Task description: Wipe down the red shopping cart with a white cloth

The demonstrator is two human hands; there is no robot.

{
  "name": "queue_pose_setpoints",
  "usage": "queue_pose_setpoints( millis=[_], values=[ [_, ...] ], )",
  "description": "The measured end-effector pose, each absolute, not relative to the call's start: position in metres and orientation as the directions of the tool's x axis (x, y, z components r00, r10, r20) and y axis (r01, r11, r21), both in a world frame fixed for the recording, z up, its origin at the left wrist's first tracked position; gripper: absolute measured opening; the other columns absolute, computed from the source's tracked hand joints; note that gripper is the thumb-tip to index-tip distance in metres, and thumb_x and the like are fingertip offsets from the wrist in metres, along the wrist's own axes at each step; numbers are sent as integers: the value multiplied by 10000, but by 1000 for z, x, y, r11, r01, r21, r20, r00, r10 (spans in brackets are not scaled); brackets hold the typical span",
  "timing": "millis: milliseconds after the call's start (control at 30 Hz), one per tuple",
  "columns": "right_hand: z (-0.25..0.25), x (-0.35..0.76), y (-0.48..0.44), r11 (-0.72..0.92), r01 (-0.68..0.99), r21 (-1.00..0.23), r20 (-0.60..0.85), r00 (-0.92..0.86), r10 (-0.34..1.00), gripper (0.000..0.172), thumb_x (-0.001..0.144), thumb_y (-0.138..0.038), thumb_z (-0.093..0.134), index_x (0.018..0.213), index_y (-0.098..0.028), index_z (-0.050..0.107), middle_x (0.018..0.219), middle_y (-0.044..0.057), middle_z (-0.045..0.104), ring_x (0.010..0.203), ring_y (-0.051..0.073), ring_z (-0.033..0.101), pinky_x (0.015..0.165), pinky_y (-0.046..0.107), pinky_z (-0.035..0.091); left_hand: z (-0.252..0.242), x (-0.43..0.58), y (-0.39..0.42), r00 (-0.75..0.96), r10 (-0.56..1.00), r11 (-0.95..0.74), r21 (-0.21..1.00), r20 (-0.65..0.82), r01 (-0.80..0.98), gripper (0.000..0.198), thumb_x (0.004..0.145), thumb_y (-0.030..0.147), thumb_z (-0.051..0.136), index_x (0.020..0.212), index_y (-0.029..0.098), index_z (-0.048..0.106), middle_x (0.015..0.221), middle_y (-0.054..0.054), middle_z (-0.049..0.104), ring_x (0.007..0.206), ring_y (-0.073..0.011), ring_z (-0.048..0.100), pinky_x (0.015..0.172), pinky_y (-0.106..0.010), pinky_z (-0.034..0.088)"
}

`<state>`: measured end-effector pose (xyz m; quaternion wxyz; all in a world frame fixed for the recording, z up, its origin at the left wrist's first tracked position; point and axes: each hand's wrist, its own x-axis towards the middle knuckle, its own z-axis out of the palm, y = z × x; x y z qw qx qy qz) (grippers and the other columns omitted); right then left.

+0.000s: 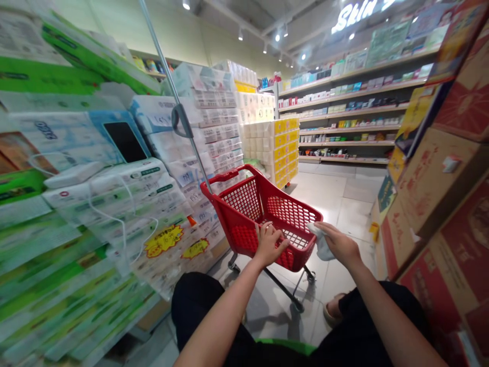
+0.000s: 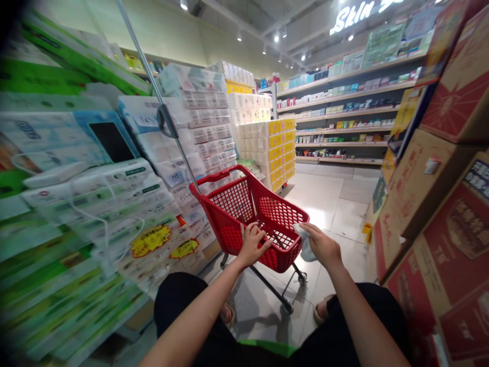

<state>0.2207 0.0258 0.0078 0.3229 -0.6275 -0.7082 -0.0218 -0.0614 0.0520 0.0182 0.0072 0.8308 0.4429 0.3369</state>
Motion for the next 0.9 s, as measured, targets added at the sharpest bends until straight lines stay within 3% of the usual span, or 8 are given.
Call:
queue_pose_setpoints(
  millis=[167,400,567,733,900],
  values=[
    [13,211,38,98,942,-322,471,69,879,410,946,-272,379,1279,-421,566,1377,-93,557,957,130,673,635,217,542,16,-68,59,385,740,-609,306,552,731,255,882,494,593,844,242,614,1007,-24,571,1281,-258,362,1174,-587,-38],
    [12,131,-11,283,886,-367,497,-70,865,367,945,-238,368,1229,-346,575,1292,-29,595,891,127,675,659,229,540,22,-87,72,374,754,-579,279,540,766,299,914,488,538,776,232,604,957,-11,567,1175,-215,443,1194,-533,32],
    [17,90,-25,393,861,-322,497,-200,845,356,978,-354,365,1282,-338,550,1232,25,623,907,154,676,643,239,542,27,-97,82,336,781,-523,257,527,813,306,882,439,576,676,213,571,903,-20,561,1070,-212,488,1186,-516,114],
    [16,109,-12,352,904,-242,470,-209,858,343,988,-367,356,1258,-405,565,1231,-25,641,850,133,688,582,206,503,25,-97,92,375,784,-540,246,495,805,156,810,309,636,699,211,584,942,-28,569,1205,-237,443,1179,-511,137],
    [17,171,16,235,919,-316,465,-66,883,318,993,-425,348,1183,-402,602,1274,-69,619,921,130,681,623,211,503,22,-92,101,401,794,-551,265,457,791,125,809,290,624,721,210,589,959,-33,572,1313,-254,375,1183,-524,123]
  ],
)
